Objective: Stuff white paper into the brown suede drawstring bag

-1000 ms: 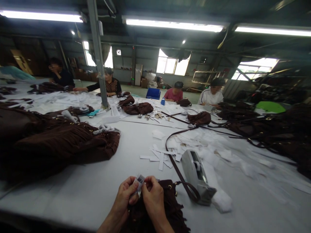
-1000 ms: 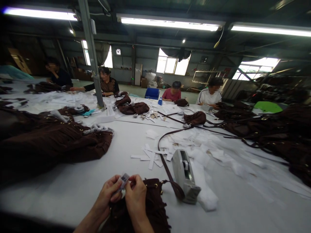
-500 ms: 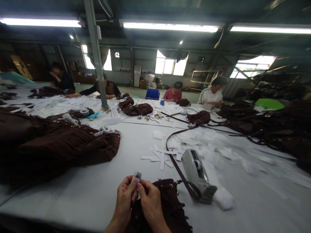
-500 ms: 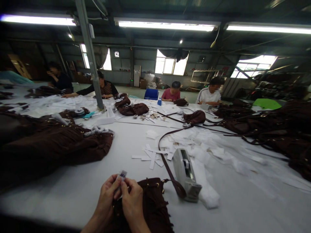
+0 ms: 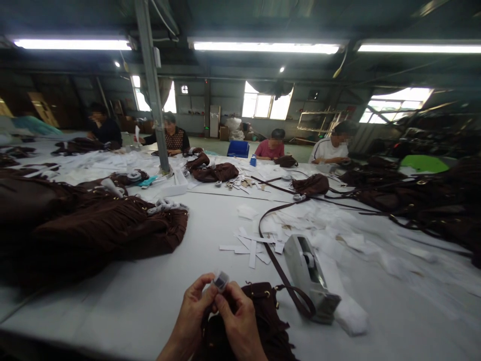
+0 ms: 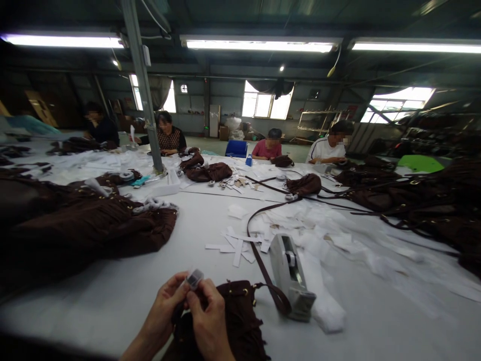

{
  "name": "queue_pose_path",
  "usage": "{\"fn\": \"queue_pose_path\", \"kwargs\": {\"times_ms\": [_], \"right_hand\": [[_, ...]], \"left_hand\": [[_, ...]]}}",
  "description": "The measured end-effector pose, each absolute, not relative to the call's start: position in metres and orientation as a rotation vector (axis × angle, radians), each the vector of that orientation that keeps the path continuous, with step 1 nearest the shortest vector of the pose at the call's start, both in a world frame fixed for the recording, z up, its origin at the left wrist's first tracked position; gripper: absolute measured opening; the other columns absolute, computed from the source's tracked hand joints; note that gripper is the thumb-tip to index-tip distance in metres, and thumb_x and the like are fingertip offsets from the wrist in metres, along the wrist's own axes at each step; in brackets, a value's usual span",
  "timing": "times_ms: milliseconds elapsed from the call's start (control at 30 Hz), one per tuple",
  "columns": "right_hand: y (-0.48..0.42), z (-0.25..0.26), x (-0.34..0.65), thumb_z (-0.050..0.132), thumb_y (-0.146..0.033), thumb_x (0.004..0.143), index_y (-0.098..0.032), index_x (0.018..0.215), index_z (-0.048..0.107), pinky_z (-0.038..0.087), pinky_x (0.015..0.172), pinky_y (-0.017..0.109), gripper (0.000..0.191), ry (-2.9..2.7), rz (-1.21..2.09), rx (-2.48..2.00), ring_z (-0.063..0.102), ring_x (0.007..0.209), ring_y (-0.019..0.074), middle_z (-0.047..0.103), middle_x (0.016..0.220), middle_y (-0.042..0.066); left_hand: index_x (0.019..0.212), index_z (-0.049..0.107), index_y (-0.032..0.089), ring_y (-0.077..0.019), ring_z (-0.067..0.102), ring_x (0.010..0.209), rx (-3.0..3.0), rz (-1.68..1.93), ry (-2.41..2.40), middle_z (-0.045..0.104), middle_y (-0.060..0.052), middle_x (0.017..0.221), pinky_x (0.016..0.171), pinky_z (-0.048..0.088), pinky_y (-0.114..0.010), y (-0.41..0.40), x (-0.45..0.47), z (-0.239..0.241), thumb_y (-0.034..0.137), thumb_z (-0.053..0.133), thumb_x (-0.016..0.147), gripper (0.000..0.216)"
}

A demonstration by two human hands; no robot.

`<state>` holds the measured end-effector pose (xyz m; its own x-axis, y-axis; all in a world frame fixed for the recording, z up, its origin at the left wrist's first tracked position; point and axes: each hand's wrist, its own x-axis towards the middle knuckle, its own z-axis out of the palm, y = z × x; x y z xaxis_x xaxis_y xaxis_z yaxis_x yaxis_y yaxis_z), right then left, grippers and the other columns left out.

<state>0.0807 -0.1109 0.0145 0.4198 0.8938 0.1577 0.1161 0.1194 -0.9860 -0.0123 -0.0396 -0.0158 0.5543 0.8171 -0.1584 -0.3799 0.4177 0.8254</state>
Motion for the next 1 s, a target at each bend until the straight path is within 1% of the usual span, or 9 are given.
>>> {"fn": "queue_pose_path", "kwargs": {"times_ms": [67,133,300,467,567,667,767,900,1000], "right_hand": [[-0.114,0.015,0.085,0.058,-0.035,0.086,-0.017,0.097,0.067,0.044,0.065,0.023,0.023,-1.037,0.821,-1.305,0.055,0.073,0.0146,0.061,0.079,0.002],[-0.116,0.012,0.089,0.060,-0.038,0.085,-0.017,0.105,0.066,0.042,0.057,0.021,0.029,-1.027,0.923,-1.275,0.052,0.065,0.0113,0.059,0.074,0.000],[-0.118,0.006,0.094,0.059,-0.047,0.085,-0.013,0.123,0.055,0.023,0.036,0.017,0.051,-0.955,1.110,-1.228,0.033,0.036,0.0032,0.050,0.051,-0.006],[-0.118,0.005,0.094,0.063,-0.049,0.082,-0.010,0.123,0.050,0.019,0.031,0.014,0.059,-0.803,1.276,-1.116,0.035,0.030,0.0028,0.055,0.049,-0.004],[-0.117,0.000,0.094,0.061,-0.046,0.084,-0.011,0.123,0.046,0.020,0.029,0.012,0.055,-0.736,1.339,-1.029,0.033,0.027,0.0026,0.054,0.045,-0.006],[-0.116,-0.006,0.095,0.061,-0.044,0.086,-0.012,0.115,0.048,0.018,0.027,0.010,0.045,-0.712,1.369,-1.007,0.031,0.025,0.0020,0.052,0.041,-0.007],[-0.115,-0.010,0.095,0.062,-0.047,0.084,-0.015,0.098,0.050,0.017,0.026,0.009,0.037,-0.698,1.405,-1.009,0.028,0.024,0.0013,0.049,0.037,-0.009],[-0.117,-0.013,0.094,0.067,-0.053,0.077,-0.019,0.085,0.047,0.016,0.023,0.010,0.041,-0.668,1.435,-0.949,0.025,0.021,0.0015,0.047,0.033,-0.010],[-0.120,-0.013,0.093,0.072,-0.049,0.073,-0.021,0.079,0.042,0.015,0.023,0.010,0.041,-0.612,1.444,-0.899,0.024,0.020,0.0017,0.046,0.032,-0.011]], "left_hand": [[0.093,0.058,0.020,-0.0063,0.049,0.058,0.863,0.820,0.600,0.059,0.003,0.070,0.055,0.040,-0.017,-0.041,-0.013,-0.015,0.031,0.074,0.075,0.027],[0.093,0.057,0.020,-0.0082,0.052,0.065,0.917,0.827,0.585,0.058,0.003,0.073,0.059,0.041,-0.018,-0.042,-0.012,-0.010,0.031,0.072,0.076,0.026],[0.107,0.045,0.026,-0.0104,0.055,0.078,1.025,0.908,0.536,0.053,0.004,0.087,0.069,0.045,-0.021,-0.038,-0.007,-0.001,0.030,0.069,0.080,0.036],[0.110,0.036,0.030,-0.0040,0.048,0.058,1.077,0.835,0.522,0.045,0.007,0.084,0.054,0.040,-0.017,-0.037,-0.005,0.002,0.030,0.066,0.082,0.041],[0.110,0.036,0.028,-0.0049,0.049,0.060,1.120,0.785,0.529,0.045,0.007,0.083,0.051,0.038,-0.016,-0.039,-0.005,0.007,0.027,0.064,0.082,0.040],[0.110,0.035,0.027,-0.0067,0.052,0.067,1.120,0.746,0.511,0.045,0.006,0.082,0.053,0.040,-0.015,-0.040,-0.004,0.009,0.022,0.065,0.081,0.042],[0.107,0.035,0.027,-0.0056,0.048,0.058,1.081,0.670,0.477,0.044,0.008,0.078,0.043,0.039,-0.013,-0.035,-0.001,0.006,0.019,0.070,0.073,0.050],[0.108,0.035,0.028,-0.0096,0.052,0.061,1.061,0.580,0.419,0.044,0.009,0.073,0.035,0.036,-0.011,-0.029,0.000,0.003,0.013,0.073,0.064,0.060],[0.109,0.037,0.028,-0.0060,0.046,0.051,1.083,0.514,0.415,0.049,0.010,0.074,0.035,0.037,-0.012,-0.028,0.001,0.004,0.010,0.072,0.062,0.062]]}}
